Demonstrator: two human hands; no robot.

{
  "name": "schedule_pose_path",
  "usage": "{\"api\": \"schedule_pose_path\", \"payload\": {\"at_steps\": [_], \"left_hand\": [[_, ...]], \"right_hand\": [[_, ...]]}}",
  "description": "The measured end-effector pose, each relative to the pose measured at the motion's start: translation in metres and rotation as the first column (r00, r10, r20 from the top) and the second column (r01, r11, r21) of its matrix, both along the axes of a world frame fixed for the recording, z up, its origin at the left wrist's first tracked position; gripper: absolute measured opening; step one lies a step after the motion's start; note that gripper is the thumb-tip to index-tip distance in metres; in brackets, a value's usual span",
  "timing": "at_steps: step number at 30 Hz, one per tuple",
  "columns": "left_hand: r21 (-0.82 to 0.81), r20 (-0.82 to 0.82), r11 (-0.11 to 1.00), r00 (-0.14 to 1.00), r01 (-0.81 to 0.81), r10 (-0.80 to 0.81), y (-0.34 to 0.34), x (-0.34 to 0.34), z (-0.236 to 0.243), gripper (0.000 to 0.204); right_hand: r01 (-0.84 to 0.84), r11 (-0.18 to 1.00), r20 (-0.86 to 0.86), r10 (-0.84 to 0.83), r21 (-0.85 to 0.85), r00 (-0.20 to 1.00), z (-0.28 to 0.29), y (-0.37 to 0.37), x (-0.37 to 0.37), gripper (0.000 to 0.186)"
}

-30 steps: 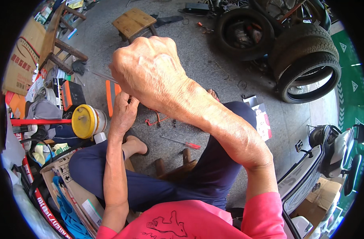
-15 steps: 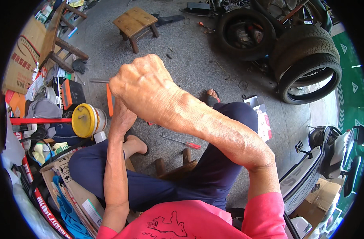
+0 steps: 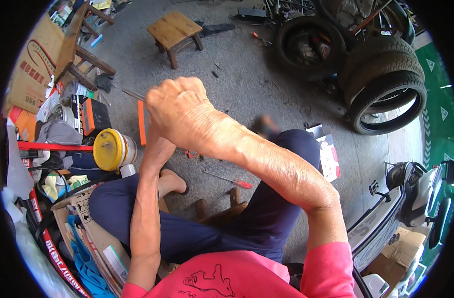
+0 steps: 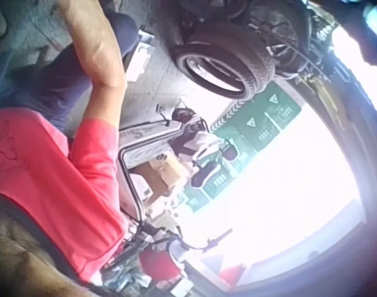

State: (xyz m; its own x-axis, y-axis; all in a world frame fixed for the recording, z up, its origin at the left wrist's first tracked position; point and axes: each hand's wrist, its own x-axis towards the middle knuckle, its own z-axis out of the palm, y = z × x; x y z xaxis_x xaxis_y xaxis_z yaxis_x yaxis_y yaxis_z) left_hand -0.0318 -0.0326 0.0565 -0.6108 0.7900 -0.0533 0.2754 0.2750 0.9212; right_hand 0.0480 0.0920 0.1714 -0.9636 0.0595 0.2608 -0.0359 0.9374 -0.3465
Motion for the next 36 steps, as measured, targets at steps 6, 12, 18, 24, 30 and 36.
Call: {"api": "schedule_pose_path", "payload": {"at_steps": [6,12,18,24,30,36], "left_hand": [[-0.001,-0.408,0.997,0.911,0.072,-0.067,0.018,-0.033,0.017,0.024],[-0.253,-0.477,0.961,0.849,0.114,-0.226,0.016,-0.091,0.053,0.027],[-0.148,-0.447,0.985,0.883,0.084,-0.142,0.008,-0.113,0.017,0.028],[-0.234,-0.398,0.971,0.906,0.055,-0.147,0.011,-0.121,0.015,0.03],[-0.16,-0.377,0.985,0.918,0.066,-0.123,0.006,-0.122,0.014,0.03],[-0.098,-0.396,0.992,0.912,0.077,-0.11,0.001,-0.126,0.007,0.029]], "right_hand": [[0.031,0.999,-0.147,-0.026,0.033,0.989,0.003,0.018,-0.017,0.01],[0.064,0.998,-0.254,-0.069,-0.03,0.965,-0.001,0.025,-0.052,0.015],[0.007,1.0,-0.221,-0.006,0.004,0.975,-0.021,0.01,-0.085,0.013],[0.009,1.0,-0.197,-0.013,-0.018,0.98,-0.028,0.011,-0.098,0.015],[-0.008,1.0,-0.195,0.012,0.023,0.981,-0.027,0.006,-0.102,0.015],[-0.007,0.998,-0.193,0.02,0.07,0.981,-0.026,-0.002,-0.104,0.011]]}}
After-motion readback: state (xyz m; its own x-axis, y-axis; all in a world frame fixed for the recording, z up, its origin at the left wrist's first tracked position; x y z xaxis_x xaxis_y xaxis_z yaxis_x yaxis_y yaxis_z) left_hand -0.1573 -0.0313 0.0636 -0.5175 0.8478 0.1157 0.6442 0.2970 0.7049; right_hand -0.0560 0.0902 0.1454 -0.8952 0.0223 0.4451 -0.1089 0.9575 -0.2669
